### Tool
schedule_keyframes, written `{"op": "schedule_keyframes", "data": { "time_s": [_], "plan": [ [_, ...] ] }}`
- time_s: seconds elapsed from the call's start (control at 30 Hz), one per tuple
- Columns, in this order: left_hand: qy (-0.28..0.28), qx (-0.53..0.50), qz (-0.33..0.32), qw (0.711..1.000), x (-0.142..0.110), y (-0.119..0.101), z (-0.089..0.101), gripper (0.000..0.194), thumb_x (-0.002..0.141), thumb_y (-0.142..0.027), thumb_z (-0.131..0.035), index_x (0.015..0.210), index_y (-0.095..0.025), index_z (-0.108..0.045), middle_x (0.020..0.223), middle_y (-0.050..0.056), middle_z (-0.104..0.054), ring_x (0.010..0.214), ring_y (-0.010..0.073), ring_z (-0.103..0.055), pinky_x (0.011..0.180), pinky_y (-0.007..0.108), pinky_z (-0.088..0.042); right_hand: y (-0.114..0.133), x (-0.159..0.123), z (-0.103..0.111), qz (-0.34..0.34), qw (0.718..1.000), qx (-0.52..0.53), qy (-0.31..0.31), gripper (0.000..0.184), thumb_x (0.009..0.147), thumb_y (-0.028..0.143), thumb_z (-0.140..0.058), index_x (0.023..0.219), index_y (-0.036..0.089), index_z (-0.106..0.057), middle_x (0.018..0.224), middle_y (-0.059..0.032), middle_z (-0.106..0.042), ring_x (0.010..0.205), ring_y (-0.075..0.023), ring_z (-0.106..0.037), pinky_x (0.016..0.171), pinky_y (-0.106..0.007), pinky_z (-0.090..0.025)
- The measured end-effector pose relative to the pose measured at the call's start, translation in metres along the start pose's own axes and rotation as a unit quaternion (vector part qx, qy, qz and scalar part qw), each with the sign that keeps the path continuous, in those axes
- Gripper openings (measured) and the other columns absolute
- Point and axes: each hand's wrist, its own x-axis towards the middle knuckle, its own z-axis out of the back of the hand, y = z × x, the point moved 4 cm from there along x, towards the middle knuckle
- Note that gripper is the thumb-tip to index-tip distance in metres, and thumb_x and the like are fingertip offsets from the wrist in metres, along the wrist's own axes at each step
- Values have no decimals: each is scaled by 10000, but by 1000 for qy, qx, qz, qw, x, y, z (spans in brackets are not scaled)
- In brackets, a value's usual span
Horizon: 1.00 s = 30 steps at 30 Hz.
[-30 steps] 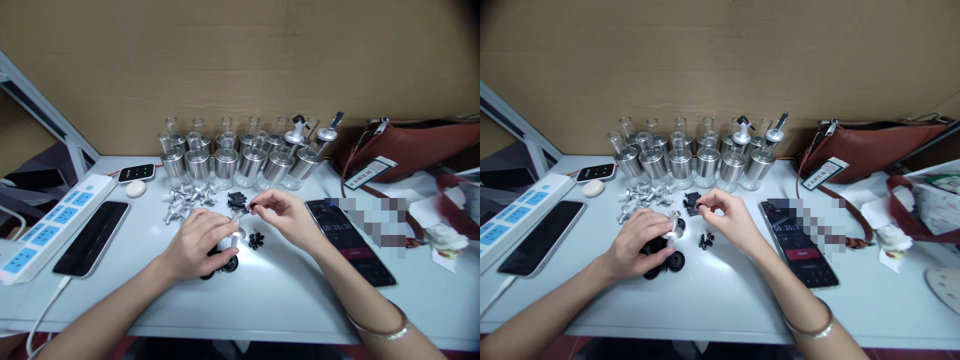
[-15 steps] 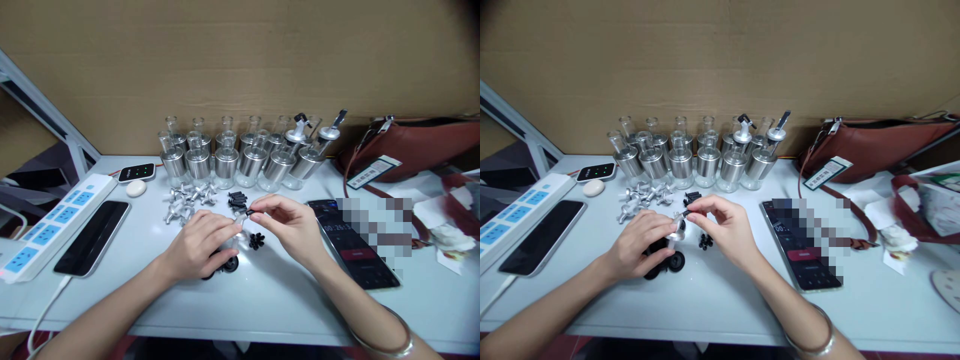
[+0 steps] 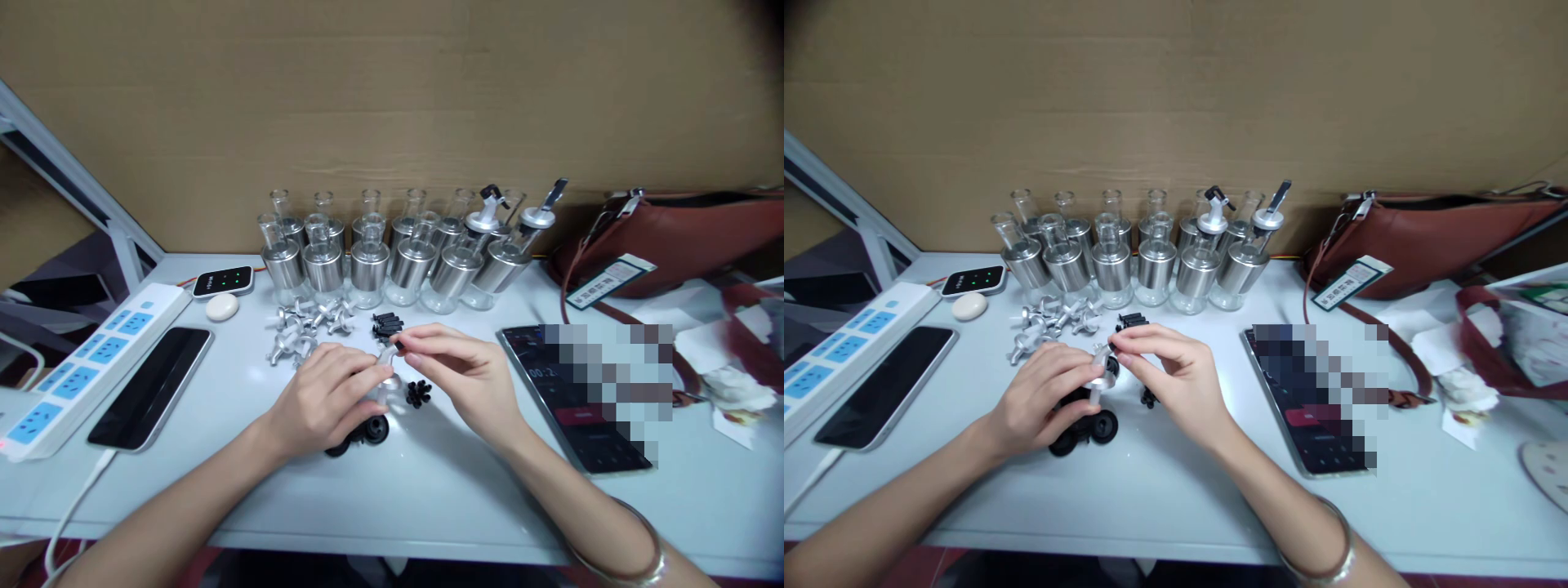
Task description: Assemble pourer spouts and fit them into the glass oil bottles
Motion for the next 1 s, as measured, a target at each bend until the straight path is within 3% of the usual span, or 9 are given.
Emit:
{"op": "schedule_keyframes", "data": {
  "time_s": [0.3,0.83,1.0],
  "plan": [
    [17,-4,13,1000,-1,0,-1,238,974,-251,-448,1168,-122,-496,966,117,-634,912,206,-605,771,336,-514,-3,0,1,-17,999,18,25,141,769,217,-711,855,311,-772,934,-27,-753,897,-188,-693,831,-371,-575],
    [15,-24,17,999,-2,1,-3,260,967,-216,-453,1179,-71,-496,1016,158,-628,964,231,-594,814,360,-521,-12,-2,1,-29,999,34,25,201,770,173,-695,881,324,-767,969,-20,-756,927,-193,-692,872,-388,-557],
    [-6,-28,37,999,-2,8,1,293,964,-219,-475,1232,-100,-469,1058,141,-636,1014,215,-597,864,354,-508,-12,-5,-7,-49,996,61,43,348,790,187,-689,1106,333,-682,996,-8,-730,914,-151,-675,829,-311,-550]
  ]
}}
